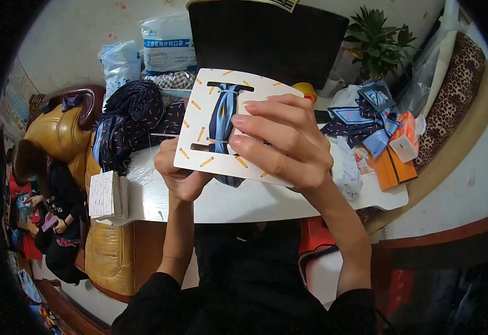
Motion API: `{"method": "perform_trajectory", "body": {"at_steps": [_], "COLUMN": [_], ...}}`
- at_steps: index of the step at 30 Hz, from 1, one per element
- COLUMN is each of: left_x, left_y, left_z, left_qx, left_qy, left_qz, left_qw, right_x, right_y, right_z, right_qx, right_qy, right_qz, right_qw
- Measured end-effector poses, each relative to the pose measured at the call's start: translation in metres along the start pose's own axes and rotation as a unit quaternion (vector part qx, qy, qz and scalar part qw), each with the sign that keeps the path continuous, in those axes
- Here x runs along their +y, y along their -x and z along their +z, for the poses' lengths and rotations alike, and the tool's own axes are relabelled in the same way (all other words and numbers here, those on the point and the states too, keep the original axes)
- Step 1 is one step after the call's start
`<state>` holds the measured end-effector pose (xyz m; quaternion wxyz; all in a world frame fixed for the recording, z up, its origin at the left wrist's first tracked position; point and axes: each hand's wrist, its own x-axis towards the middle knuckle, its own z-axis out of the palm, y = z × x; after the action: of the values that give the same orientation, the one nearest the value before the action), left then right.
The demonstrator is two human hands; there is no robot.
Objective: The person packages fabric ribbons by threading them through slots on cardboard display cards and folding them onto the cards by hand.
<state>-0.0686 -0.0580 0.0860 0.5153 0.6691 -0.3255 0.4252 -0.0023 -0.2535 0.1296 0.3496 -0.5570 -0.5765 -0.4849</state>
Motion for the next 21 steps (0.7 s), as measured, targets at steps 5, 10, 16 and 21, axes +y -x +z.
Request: {"method": "perform_trajectory", "body": {"at_steps": [5, 10, 16, 21], "left_x": [0.0, -0.007, -0.015, -0.014], "left_y": [0.001, -0.001, -0.031, -0.057], "left_z": [-0.001, 0.003, 0.008, 0.018], "left_qx": [-0.005, 0.04, 0.033, 0.042], "left_qy": [0.016, 0.019, 0.251, 0.149], "left_qz": [-0.002, -0.06, -0.186, -0.224], "left_qw": [1.0, 0.997, 0.949, 0.962], "right_x": [-0.001, 0.006, 0.058, 0.112], "right_y": [-0.002, -0.015, -0.078, -0.148], "right_z": [-0.001, -0.004, -0.009, -0.013], "right_qx": [-0.015, -0.03, 0.074, 0.127], "right_qy": [0.006, 0.02, 0.111, 0.201], "right_qz": [-0.002, -0.014, -0.125, -0.233], "right_qw": [1.0, 0.999, 0.983, 0.943]}}
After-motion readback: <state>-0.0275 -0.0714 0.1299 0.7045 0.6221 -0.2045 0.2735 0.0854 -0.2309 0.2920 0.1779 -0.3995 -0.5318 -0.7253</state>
